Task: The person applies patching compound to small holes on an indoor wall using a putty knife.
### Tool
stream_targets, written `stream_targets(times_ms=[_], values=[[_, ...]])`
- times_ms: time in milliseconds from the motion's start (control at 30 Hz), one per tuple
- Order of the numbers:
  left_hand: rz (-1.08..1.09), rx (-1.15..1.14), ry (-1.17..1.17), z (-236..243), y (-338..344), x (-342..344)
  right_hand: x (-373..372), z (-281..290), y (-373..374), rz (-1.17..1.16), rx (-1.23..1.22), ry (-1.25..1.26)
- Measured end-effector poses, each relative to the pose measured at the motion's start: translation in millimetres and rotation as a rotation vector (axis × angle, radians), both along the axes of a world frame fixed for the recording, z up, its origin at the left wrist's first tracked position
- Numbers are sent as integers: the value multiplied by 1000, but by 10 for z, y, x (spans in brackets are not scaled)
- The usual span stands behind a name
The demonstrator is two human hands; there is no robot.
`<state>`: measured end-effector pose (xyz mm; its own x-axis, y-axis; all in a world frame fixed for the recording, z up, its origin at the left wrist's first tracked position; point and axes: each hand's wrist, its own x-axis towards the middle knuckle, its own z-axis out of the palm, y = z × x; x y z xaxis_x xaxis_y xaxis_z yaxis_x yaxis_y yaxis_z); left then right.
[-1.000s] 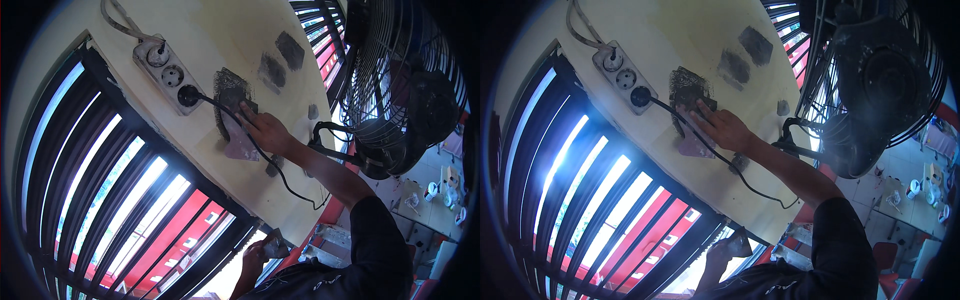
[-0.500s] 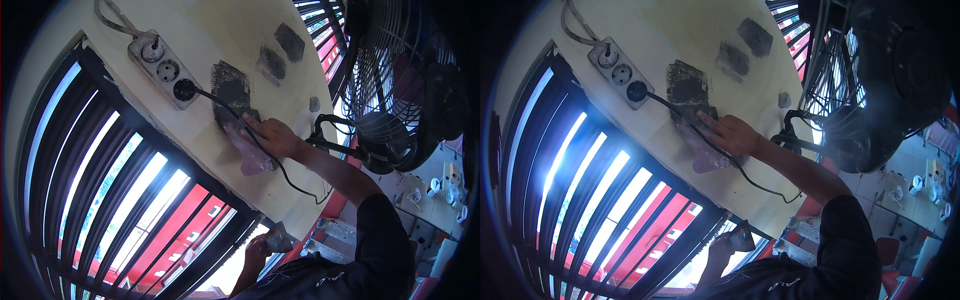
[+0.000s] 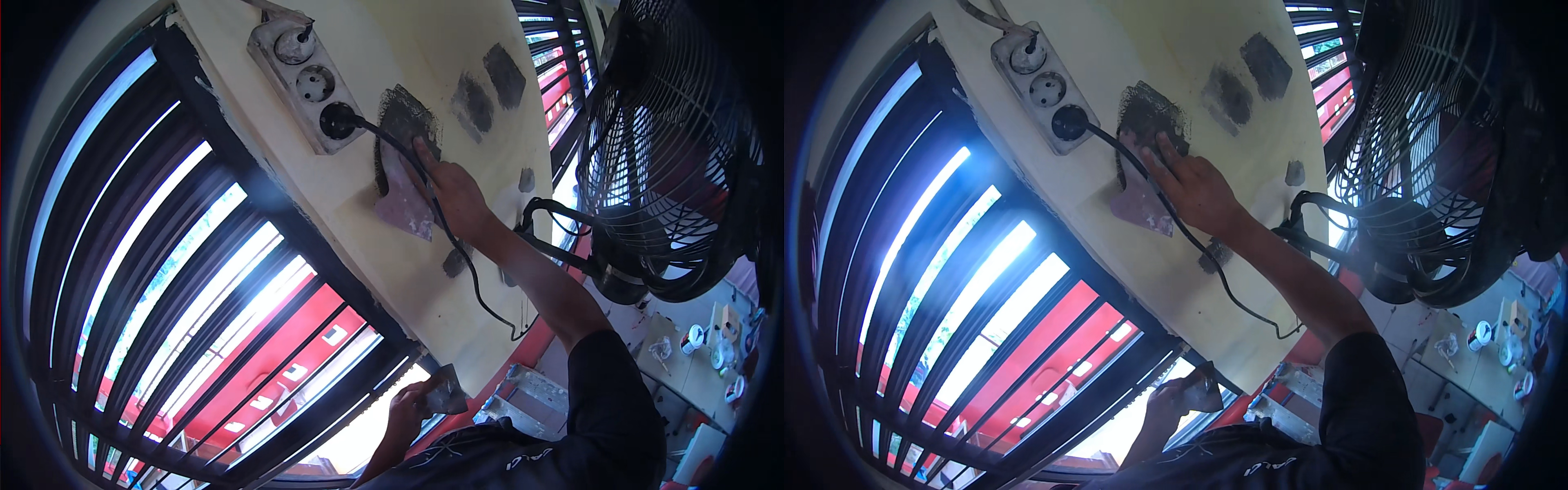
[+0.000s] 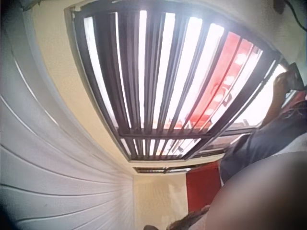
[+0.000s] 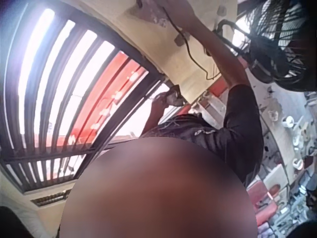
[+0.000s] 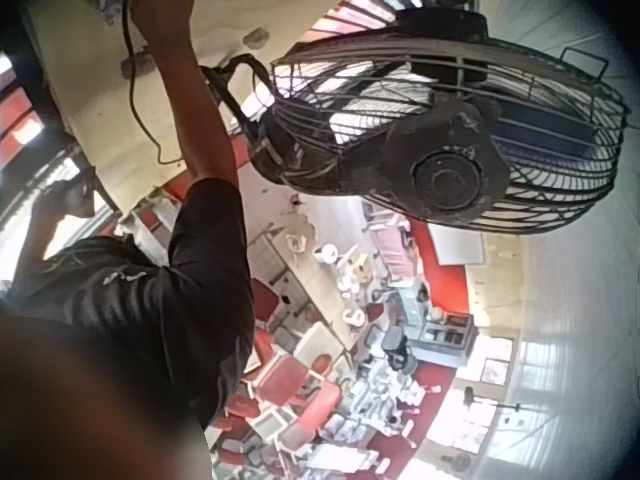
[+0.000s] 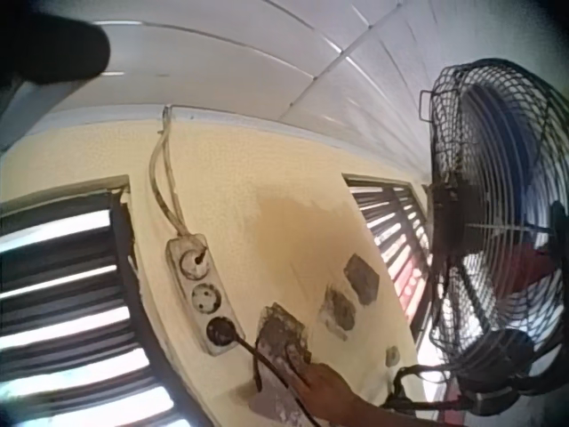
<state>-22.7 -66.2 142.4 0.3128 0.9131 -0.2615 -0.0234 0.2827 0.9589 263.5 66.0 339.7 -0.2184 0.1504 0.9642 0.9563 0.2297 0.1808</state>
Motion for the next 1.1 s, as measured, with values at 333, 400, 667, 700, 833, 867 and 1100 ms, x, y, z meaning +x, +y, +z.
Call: stream_targets(times_ms=[333, 400, 667, 700, 833, 867, 1100], values=[[-70, 4, -33, -72, 15, 149, 61, -183, -167, 230, -63, -111], [-89, 100, 42, -35, -7, 140, 135, -248, -228, 283, -104, -278], [71, -169, -85, 131, -30, 67, 533, -382, -424, 126, -98, -19], [55, -189, -127, 63, 9, 11, 530, -371, -436, 133, -105, 97], [6, 115, -2, -141, 35, -27, 817, -631, -307, 146, -107, 339], [31, 62, -6, -98, 33, -42, 785, -582, -293, 235, -77, 412], [-75, 187, -3, -196, 65, -63, 1151, -720, -471, 30, -2, 474]])
